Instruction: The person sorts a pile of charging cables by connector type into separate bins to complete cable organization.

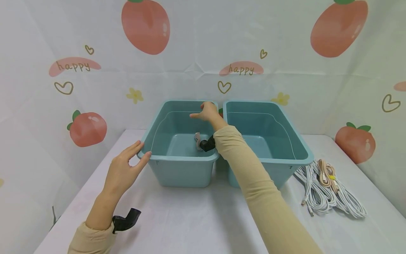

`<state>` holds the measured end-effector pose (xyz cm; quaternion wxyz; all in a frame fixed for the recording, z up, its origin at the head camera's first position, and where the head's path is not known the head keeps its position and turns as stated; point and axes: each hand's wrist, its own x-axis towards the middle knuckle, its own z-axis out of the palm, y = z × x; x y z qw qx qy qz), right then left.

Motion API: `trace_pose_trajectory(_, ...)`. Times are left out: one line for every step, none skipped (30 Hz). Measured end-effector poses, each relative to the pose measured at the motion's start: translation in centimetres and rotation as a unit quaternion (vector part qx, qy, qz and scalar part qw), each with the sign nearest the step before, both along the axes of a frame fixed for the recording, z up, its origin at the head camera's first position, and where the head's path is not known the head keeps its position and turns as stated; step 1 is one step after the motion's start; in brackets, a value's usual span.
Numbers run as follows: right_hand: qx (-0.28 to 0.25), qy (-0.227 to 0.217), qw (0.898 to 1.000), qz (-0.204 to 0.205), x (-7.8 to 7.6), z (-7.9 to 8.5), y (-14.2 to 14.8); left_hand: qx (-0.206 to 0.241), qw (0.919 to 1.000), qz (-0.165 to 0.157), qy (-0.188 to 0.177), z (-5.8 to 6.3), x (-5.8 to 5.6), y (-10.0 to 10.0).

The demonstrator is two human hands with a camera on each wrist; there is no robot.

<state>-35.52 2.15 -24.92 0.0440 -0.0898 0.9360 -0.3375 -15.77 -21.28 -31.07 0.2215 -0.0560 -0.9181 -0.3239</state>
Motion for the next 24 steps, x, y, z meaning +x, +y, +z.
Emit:
trace_pose_trajectory(0.003, -0.005, 1.0, 0.003, -0.1, 0.1, 0.1, 0.001, 1.0, 0.0, 0.0, 0.0, 0.0, 0.0)
trace_pose_trajectory(0.002, 0.005, 1.0, 0.005, -1.4, -0.7, 0.2, 0.001, 1.0, -0.001, 0.001, 0.0, 0.0, 0.0)
trace_pose_trajectory(0.0, 0.019, 1.0, 0.008, -2.7, -1.7, 0.4, 0.001, 1.0, -0.001, 0.002, 0.0, 0.0, 0.0)
trace_pose_trajectory(0.001, 0.022, 1.0, 0.01, -3.4, -2.0, 0.5, 0.002, 1.0, -0.002, 0.003, -0.1, 0.0, 0.0)
trace_pose_trajectory(0.005, 0.025, 1.0, 0.012, -3.8, -2.2, 0.7, 0.002, 1.0, -0.002, 0.004, -0.1, 0.0, 0.0)
trace_pose_trajectory(0.005, 0.025, 1.0, 0.012, -3.8, -2.1, 0.8, 0.002, 1.0, -0.003, 0.004, -0.1, -0.1, 0.0)
trace_pose_trajectory(0.004, 0.027, 1.0, 0.012, -4.0, -2.3, 0.8, 0.002, 1.0, -0.003, 0.005, -0.1, -0.1, 0.0)
trace_pose_trajectory(0.004, 0.029, 0.999, 0.012, -4.0, -2.4, 0.9, 0.002, 1.0, -0.003, 0.005, -0.2, -0.1, -0.1)
trace_pose_trajectory(0.008, 0.02, 1.0, 0.011, -2.9, -1.4, 0.9, 0.002, 1.0, -0.004, 0.005, -0.2, -0.1, -0.1)
trace_pose_trajectory(0.011, 0.012, 1.0, 0.011, -1.6, -0.3, 0.9, 0.002, 1.0, -0.004, 0.006, -0.2, -0.1, -0.1)
trace_pose_trajectory(0.011, 0.013, 1.0, 0.012, -0.8, 0.4, 1.0, 0.001, 1.0, -0.003, 0.006, -0.2, -0.1, -0.1)
trace_pose_trajectory(0.005, 0.016, 1.0, 0.013, 0.1, 1.1, 1.1, 0.001, 1.0, -0.003, 0.007, -0.2, -0.1, -0.1)
trace_pose_trajectory(0.0, 0.017, 1.0, 0.016, 0.7, 1.6, 1.3, 0.001, 1.0, -0.002, 0.008, -0.2, 0.0, -0.1)
trace_pose_trajectory(-0.005, 0.019, 1.0, 0.021, 1.2, 2.1, 1.5, 0.001, 1.0, -0.001, 0.008, -0.2, 0.0, -0.1)
trace_pose_trajectory(-0.012, 0.019, 0.999, 0.026, 1.6, 2.6, 1.7, 0.0, 1.0, 0.0, 0.01, -0.2, 0.0, -0.1)
trace_pose_trajectory(-0.021, 0.016, 0.999, 0.031, 1.9, 2.9, 1.9, 0.0, 0.9999, 0.001, 0.01, -0.2, 0.0, -0.1)
trace_pose_trajectory(-0.027, 0.017, 0.999, 0.035, 2.2, 3.3, 2.2, 0.0, 1.0, 0.002, 0.01, -0.2, 0.0, -0.1)
trace_pose_trajectory(-0.037, 0.017, 0.998, 0.038, 2.5, 3.6, 2.4, 0.0, 0.9999, 0.002, 0.01, -0.2, 0.0, -0.1)
trace_pose_trajectory(-0.043, 0.02, 0.998, 0.043, 2.7, 3.9, 2.6, 0.001, 0.9999, 0.002, 0.01, -0.2, 0.0, -0.1)
trace_pose_trajectory(-0.049, 0.022, 0.997, 0.048, 2.9, 4.2, 2.9, 0.001, 0.9999, 0.003, 0.011, -0.2, 0.0, -0.1)
trace_pose_trajectory(-0.054, 0.025, 0.997, 0.053, 3.1, 4.4, 3.1, 0.001, 0.9999, 0.003, 0.011, -0.2, 0.0, -0.1)
trace_pose_trajectory(-0.059, 0.03, 0.996, 0.057, 3.3, 4.7, 3.4, 0.002, 0.9999, 0.002, 0.011, -0.2, 0.0, -0.1)
trace_pose_trajectory(-0.066, 0.036, 0.995, 0.06, 3.5, 5.0, 3.6, 0.002, 0.9999, 0.002, 0.012, -0.2, 0.0, -0.1)
trace_pose_trajectory(-0.073, 0.039, 0.995, 0.063, 3.8, 5.3, 3.9, 0.002, 0.9999, 0.002, 0.012, -0.2, 0.0, -0.1)
